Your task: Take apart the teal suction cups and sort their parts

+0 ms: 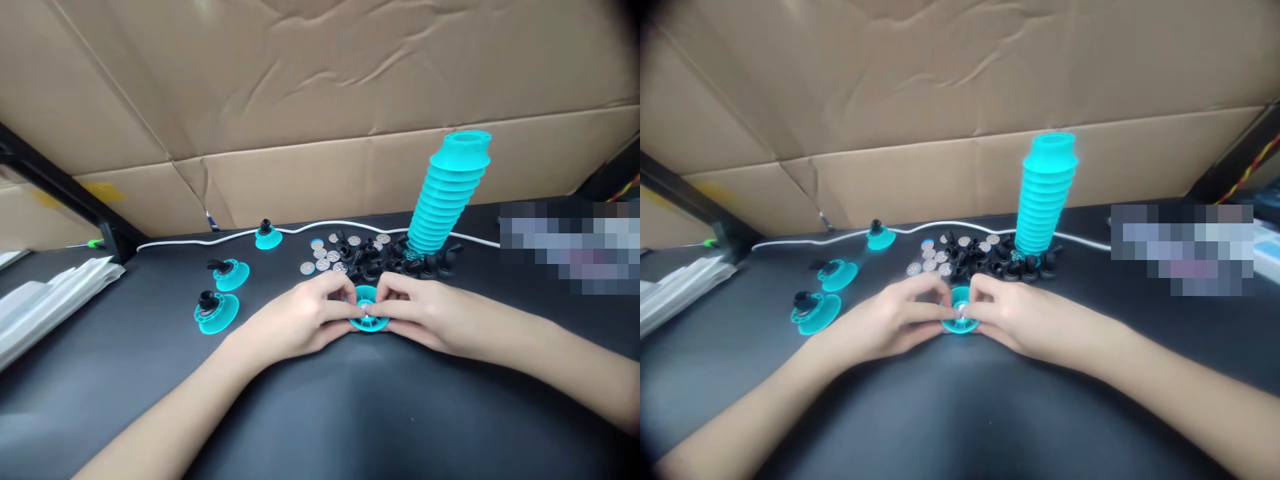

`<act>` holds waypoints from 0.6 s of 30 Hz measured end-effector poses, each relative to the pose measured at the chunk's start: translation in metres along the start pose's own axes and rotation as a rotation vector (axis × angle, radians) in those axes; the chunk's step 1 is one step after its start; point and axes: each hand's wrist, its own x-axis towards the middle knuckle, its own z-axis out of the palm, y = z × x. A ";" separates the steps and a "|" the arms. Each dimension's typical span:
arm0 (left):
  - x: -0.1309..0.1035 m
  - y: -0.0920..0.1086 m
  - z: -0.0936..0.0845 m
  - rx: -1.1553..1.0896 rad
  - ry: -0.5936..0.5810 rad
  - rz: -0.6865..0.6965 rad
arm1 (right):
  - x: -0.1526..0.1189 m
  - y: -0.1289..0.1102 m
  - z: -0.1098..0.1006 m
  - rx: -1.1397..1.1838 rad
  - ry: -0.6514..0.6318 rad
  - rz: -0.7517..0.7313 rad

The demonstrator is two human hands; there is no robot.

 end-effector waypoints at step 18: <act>0.002 0.000 0.000 -0.018 0.034 0.032 | -0.001 -0.009 -0.003 -0.022 -0.069 0.070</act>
